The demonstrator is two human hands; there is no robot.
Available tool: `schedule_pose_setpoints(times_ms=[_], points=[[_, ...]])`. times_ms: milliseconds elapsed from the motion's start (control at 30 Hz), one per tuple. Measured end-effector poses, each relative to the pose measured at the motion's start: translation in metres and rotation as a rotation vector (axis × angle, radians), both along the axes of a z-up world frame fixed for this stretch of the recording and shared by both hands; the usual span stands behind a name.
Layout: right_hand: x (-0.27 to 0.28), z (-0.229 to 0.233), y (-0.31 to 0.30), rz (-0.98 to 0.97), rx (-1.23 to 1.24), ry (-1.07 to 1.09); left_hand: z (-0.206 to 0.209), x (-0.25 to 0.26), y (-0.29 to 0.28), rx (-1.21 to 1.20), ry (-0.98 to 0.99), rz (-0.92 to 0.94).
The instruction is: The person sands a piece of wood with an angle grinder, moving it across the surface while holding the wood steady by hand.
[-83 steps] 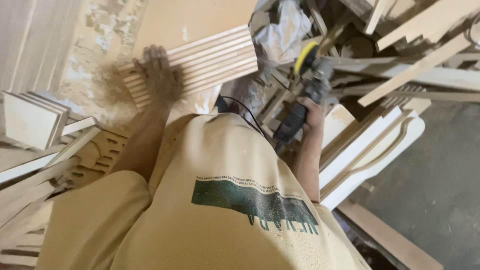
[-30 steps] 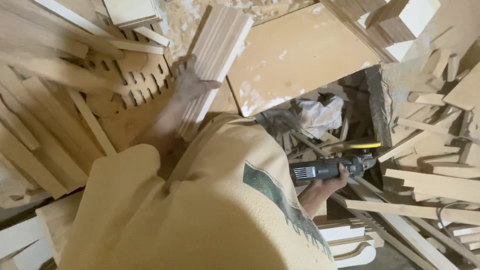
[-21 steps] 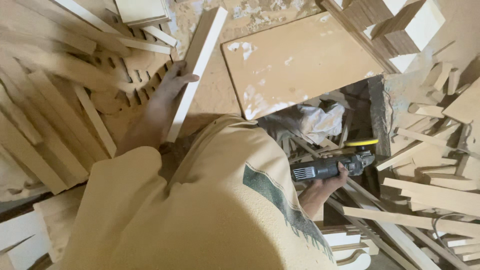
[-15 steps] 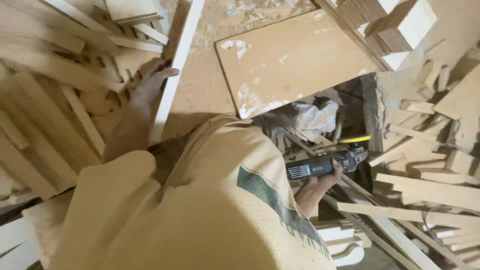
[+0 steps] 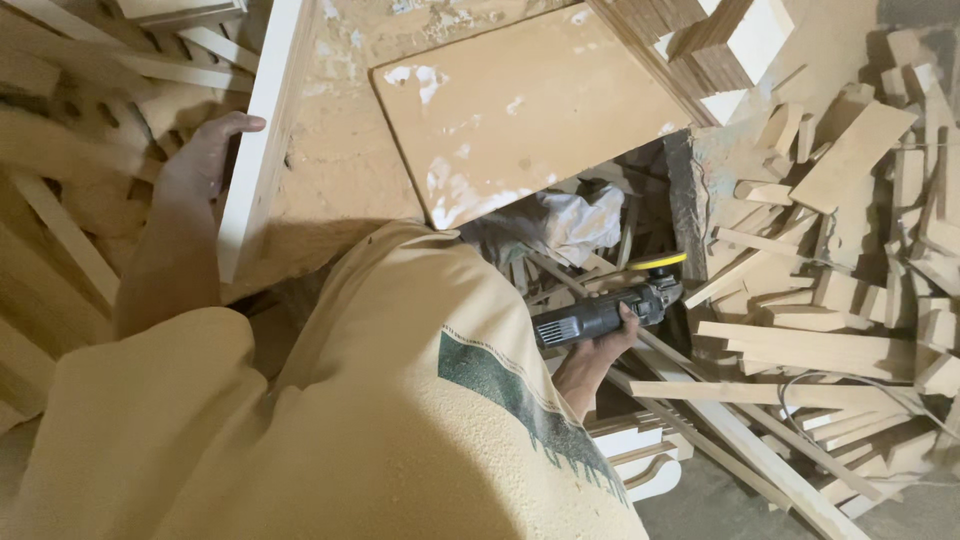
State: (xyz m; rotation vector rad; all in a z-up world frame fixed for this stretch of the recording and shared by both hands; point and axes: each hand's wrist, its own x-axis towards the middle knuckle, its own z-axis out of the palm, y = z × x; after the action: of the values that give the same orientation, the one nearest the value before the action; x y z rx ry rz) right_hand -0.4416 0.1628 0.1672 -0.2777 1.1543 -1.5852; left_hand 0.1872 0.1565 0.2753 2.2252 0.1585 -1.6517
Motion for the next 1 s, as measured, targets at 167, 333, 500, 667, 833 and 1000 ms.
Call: schedule_pose_setpoints(times_ms=[167, 333, 500, 667, 833, 1000], points=[[0.000, 0.000, 0.001, 0.092, -0.051, -0.103, -0.072, 0.021, -0.003, -0.227, 0.085, -0.110], [-0.002, -0.003, 0.001, 0.059, -0.017, -0.100, -0.006, 0.011, -0.012, -0.096, -0.079, -0.258], [-0.004, -0.008, -0.001, 0.016, 0.022, -0.099, -0.009, 0.015, -0.015, -0.357, -0.095, -0.359], [-0.006, -0.014, 0.001, -0.065, 0.071, -0.103, -0.002, 0.013, -0.025, -0.417, -0.178, -0.496], [0.005, -0.007, 0.007, -0.046, 0.075, -0.069, 0.018, -0.003, -0.052, -0.404, -0.352, -0.642], [0.017, -0.003, 0.018, -0.066, -0.013, -0.191, -0.087, -0.026, -0.106, -0.953, -0.934, -0.939]])
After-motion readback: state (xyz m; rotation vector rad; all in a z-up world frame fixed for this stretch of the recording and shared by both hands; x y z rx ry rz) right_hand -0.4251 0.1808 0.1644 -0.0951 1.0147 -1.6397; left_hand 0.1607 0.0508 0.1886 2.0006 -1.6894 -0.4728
